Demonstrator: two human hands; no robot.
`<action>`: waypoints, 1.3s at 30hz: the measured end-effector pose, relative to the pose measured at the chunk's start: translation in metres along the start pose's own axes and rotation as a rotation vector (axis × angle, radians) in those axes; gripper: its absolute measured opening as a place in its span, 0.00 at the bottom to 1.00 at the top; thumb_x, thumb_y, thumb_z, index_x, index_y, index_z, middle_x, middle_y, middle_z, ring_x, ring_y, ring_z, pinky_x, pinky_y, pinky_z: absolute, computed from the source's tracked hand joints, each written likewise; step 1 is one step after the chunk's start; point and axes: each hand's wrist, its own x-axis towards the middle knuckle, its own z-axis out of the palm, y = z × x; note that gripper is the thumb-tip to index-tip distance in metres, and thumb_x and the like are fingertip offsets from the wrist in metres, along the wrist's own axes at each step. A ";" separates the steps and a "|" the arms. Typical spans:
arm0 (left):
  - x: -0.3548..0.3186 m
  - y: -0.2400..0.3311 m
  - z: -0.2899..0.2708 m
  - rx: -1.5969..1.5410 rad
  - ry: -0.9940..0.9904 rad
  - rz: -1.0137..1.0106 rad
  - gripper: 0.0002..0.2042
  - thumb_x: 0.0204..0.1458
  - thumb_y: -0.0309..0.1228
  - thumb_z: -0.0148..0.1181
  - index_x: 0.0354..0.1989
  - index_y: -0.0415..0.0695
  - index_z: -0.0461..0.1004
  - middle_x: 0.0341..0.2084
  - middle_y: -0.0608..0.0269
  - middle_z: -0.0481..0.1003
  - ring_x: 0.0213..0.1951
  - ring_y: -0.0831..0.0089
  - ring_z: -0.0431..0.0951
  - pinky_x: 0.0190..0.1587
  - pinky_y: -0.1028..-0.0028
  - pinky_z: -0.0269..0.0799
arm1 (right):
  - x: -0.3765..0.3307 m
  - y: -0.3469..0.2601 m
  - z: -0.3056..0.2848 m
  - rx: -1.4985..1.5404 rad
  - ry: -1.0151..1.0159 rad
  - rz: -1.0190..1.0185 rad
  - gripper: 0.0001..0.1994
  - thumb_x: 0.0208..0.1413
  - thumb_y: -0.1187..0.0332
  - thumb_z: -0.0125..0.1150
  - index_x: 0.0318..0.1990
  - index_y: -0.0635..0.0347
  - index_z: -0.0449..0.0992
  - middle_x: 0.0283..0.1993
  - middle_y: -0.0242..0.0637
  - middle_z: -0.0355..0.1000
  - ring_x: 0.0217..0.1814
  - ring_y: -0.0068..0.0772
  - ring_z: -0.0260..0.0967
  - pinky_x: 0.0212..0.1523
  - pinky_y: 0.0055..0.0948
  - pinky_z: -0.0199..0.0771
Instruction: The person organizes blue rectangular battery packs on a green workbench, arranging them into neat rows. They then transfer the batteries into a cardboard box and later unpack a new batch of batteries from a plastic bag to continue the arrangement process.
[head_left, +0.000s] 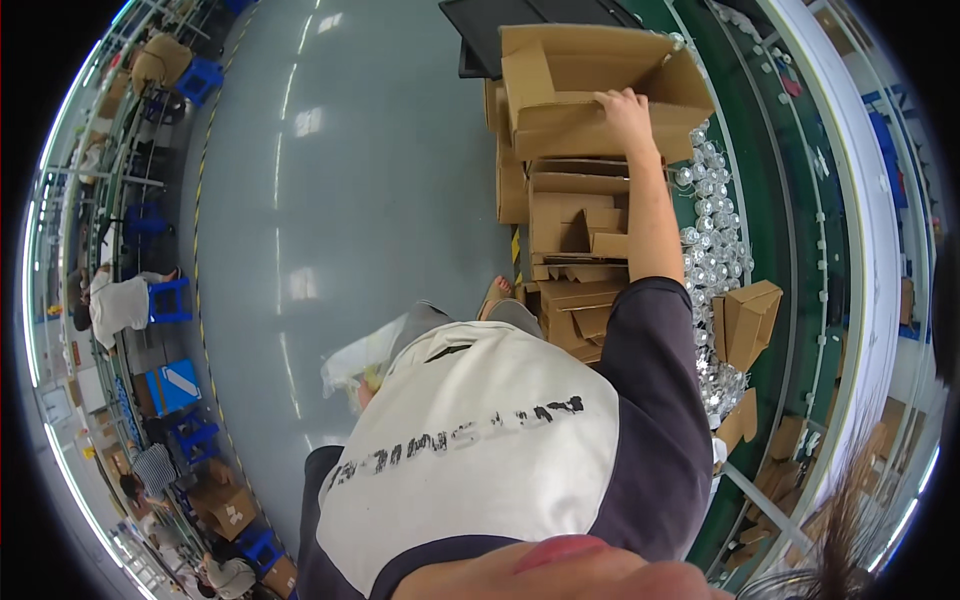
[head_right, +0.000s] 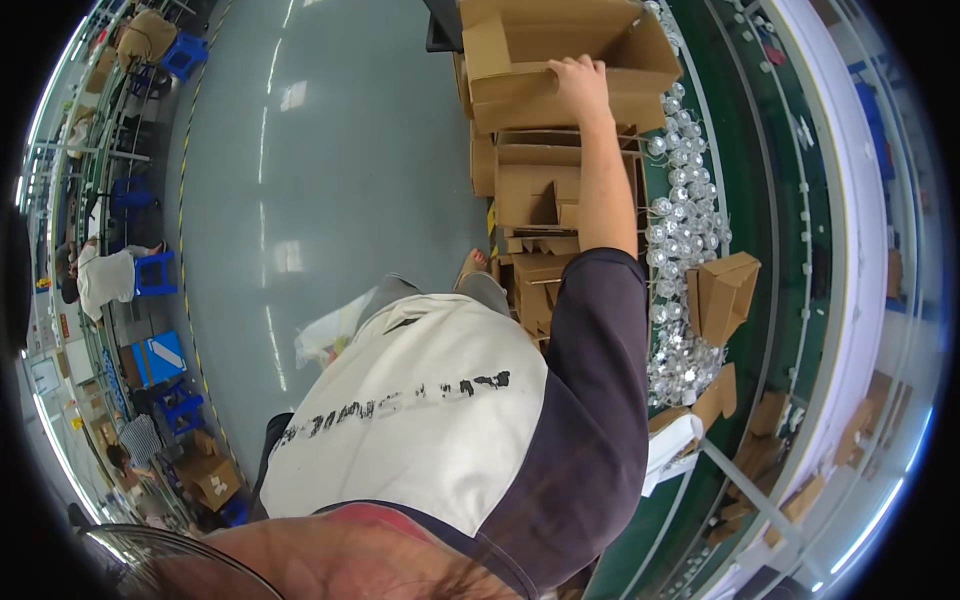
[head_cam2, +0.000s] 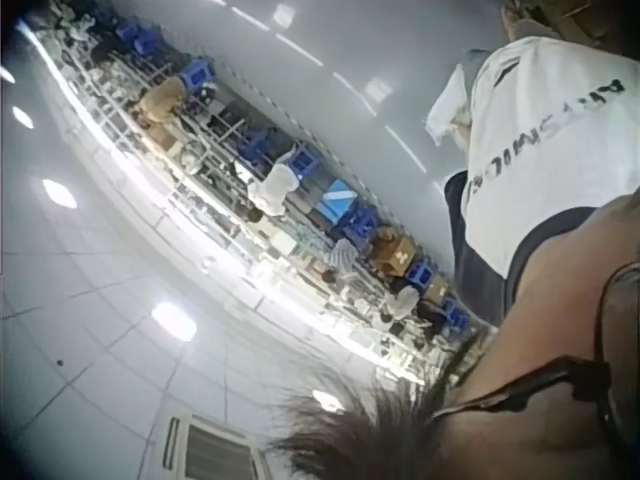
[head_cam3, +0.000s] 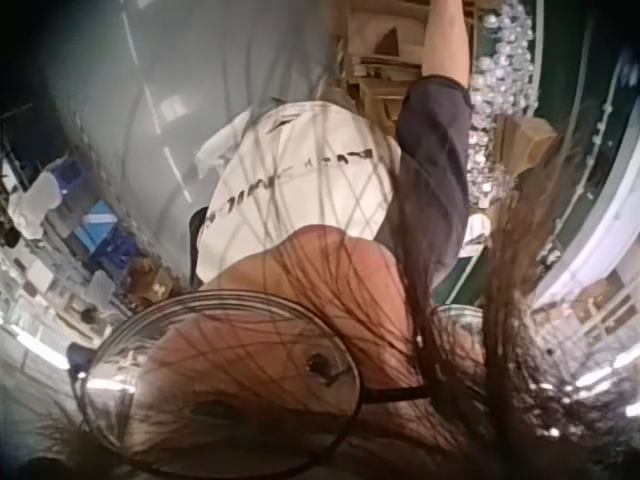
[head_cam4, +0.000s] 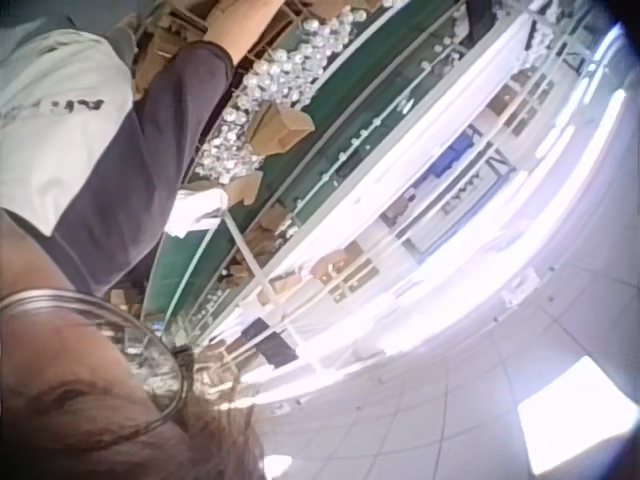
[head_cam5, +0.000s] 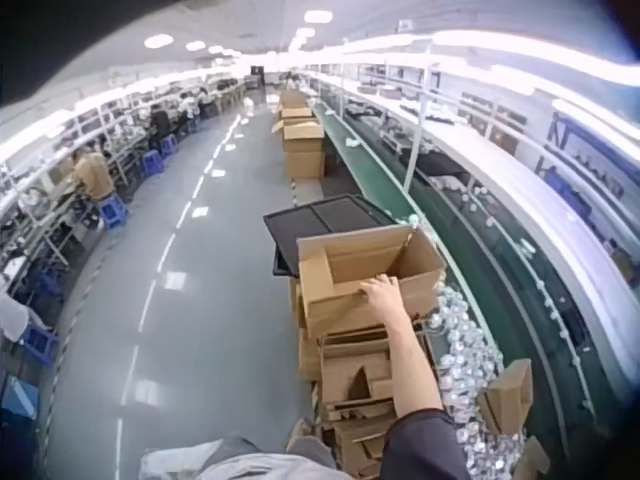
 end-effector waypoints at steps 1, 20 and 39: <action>0.005 0.002 0.007 0.003 -0.010 0.001 0.29 0.69 0.51 0.52 0.55 0.31 0.76 0.49 0.44 0.80 0.49 0.52 0.82 0.53 0.52 0.77 | -0.001 0.004 0.004 0.060 0.016 0.035 0.19 0.57 0.69 0.66 0.56 0.41 0.82 0.50 0.27 0.81 0.57 0.40 0.72 0.64 0.45 0.65; 0.168 0.230 0.074 0.992 -0.414 0.104 0.33 0.66 0.55 0.55 0.52 0.29 0.78 0.50 0.40 0.81 0.50 0.50 0.83 0.55 0.53 0.76 | -0.550 -0.408 -0.019 0.500 -0.964 1.162 0.16 0.65 0.55 0.56 0.45 0.55 0.86 0.50 0.49 0.83 0.53 0.56 0.80 0.55 0.52 0.81; -0.003 0.021 0.172 2.237 -0.900 1.749 0.38 0.55 0.63 0.62 0.43 0.29 0.83 0.42 0.30 0.82 0.50 0.35 0.82 0.53 0.49 0.76 | -0.810 -0.898 -0.053 0.906 -0.107 2.273 0.16 0.61 0.62 0.62 0.49 0.63 0.84 0.54 0.57 0.81 0.54 0.56 0.81 0.53 0.46 0.80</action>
